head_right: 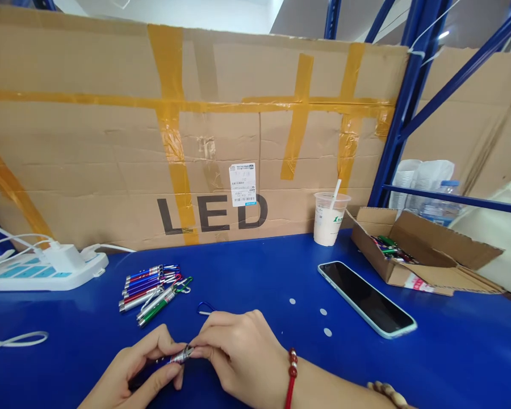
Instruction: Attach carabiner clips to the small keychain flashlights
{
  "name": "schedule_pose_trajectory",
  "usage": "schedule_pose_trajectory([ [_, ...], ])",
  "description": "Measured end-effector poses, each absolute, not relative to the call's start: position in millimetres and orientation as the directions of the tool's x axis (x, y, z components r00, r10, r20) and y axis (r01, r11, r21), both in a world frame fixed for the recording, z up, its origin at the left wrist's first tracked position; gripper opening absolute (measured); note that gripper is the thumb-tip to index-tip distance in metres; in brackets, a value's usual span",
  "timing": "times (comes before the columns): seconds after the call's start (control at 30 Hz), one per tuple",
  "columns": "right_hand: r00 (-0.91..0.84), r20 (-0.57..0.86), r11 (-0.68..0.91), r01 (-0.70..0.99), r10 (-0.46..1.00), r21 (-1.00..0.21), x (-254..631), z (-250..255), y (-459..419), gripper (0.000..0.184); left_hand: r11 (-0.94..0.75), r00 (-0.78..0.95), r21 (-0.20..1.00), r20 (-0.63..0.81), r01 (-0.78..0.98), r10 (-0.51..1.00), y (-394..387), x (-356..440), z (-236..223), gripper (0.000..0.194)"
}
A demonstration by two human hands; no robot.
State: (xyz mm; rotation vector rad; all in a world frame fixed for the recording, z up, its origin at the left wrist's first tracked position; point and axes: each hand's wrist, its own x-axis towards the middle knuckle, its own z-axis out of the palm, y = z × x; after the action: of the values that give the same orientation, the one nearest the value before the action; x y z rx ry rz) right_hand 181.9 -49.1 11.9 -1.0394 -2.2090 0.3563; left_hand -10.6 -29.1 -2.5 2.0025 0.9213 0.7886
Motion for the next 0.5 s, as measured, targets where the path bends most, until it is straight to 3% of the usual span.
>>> schedule_pose_trajectory([
  [0.17, -0.377, 0.379, 0.530, 0.493, 0.845, -0.690, 178, 9, -46, 0.021, -0.405, 0.562, 0.844, 0.157, 0.350, 0.812, -32, -11, -4, 0.017],
  [0.33, -0.308, 0.122, 0.251, 0.424, 0.943, -0.870, 174, 9, -42, 0.024, -0.391, 0.542, 0.850, 0.155, 0.353, 0.826, -34, -8, -2, 0.015],
  [0.5, -0.314, -0.105, 0.002, 0.322, 0.944, -0.947, 170, 7, -43, 0.030, -0.393, 0.547, 0.845, 0.148, 0.364, 0.824, -36, -8, -2, 0.015],
])
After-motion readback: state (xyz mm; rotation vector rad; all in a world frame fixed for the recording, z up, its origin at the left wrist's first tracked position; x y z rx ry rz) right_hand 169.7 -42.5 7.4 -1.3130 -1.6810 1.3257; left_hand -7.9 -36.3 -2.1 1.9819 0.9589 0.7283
